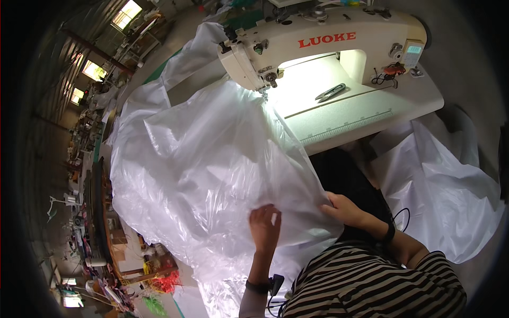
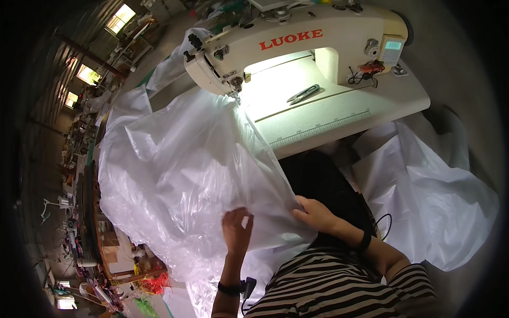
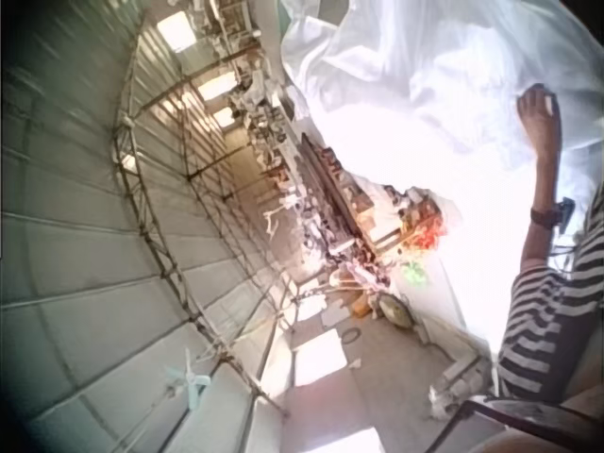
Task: Sewing a large white plastic sheet using an industrial sewing machine.
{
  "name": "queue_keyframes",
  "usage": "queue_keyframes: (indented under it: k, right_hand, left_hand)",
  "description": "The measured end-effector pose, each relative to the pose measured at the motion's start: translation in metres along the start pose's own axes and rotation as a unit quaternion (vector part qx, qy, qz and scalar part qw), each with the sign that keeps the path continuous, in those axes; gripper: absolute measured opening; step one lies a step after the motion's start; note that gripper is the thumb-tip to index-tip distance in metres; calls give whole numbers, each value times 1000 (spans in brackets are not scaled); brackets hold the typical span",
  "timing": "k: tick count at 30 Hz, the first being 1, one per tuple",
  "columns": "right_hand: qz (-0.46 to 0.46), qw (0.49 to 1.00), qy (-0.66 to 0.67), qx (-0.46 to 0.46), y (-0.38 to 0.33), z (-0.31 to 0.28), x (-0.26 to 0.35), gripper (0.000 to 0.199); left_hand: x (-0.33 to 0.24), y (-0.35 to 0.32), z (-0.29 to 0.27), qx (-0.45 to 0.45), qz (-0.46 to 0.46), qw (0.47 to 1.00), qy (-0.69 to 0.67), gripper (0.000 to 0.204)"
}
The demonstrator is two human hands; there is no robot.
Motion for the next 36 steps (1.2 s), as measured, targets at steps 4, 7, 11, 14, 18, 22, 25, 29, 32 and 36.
queue_keyframes:
  k: [4, 7, 11, 14, 18, 22, 25, 29, 32, 36]
  right_hand:
    - [0, 1000, 19, 20, -9, 2, 6, 40]
    - [-51, 996, 57, -53, -14, -7, 24, 49]
    - [-26, 994, -35, -104, -7, -9, 44, 57]
    - [-72, 976, -126, -162, -2, -12, 66, 57]
    - [-90, 956, -207, -187, -4, -12, 80, 54]
    - [-111, 948, -244, -173, -10, -6, 86, 53]
    - [-155, 925, -288, -194, -20, -7, 96, 56]
    - [-150, 902, -352, -203, -23, -7, 101, 58]
    - [-108, 871, -450, -164, -18, -1, 100, 56]
    - [-113, 866, -458, -167, -21, -3, 106, 58]
  left_hand:
    - [-70, -20, -7, 31, 192, 978, -72, 8]
    - [-95, -25, 4, 81, 199, 968, -127, 11]
    - [-115, -27, 22, 150, 234, 957, -88, 9]
    - [-119, -26, 25, 188, 252, 948, -42, 8]
    - [-119, -28, 23, 246, 261, 934, 4, 8]
    - [-124, -27, 13, 276, 265, 922, -61, 5]
    - [-125, -26, 9, 415, 280, 852, -151, 8]
    - [-92, 51, -41, 110, 206, 967, -99, 15]
    - [-69, 105, -42, -11, 175, 983, 46, 30]
    - [-61, 127, -20, -28, 194, 973, 118, 37]
Point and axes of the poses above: each hand's wrist, its own y-axis towards the middle knuckle, its own z-axis out of the palm, x = y × z, the point moved 7 cm from there along y, towards the middle knuckle, and after that the axes turned 2 degrees about x, right-handed, at the moved point
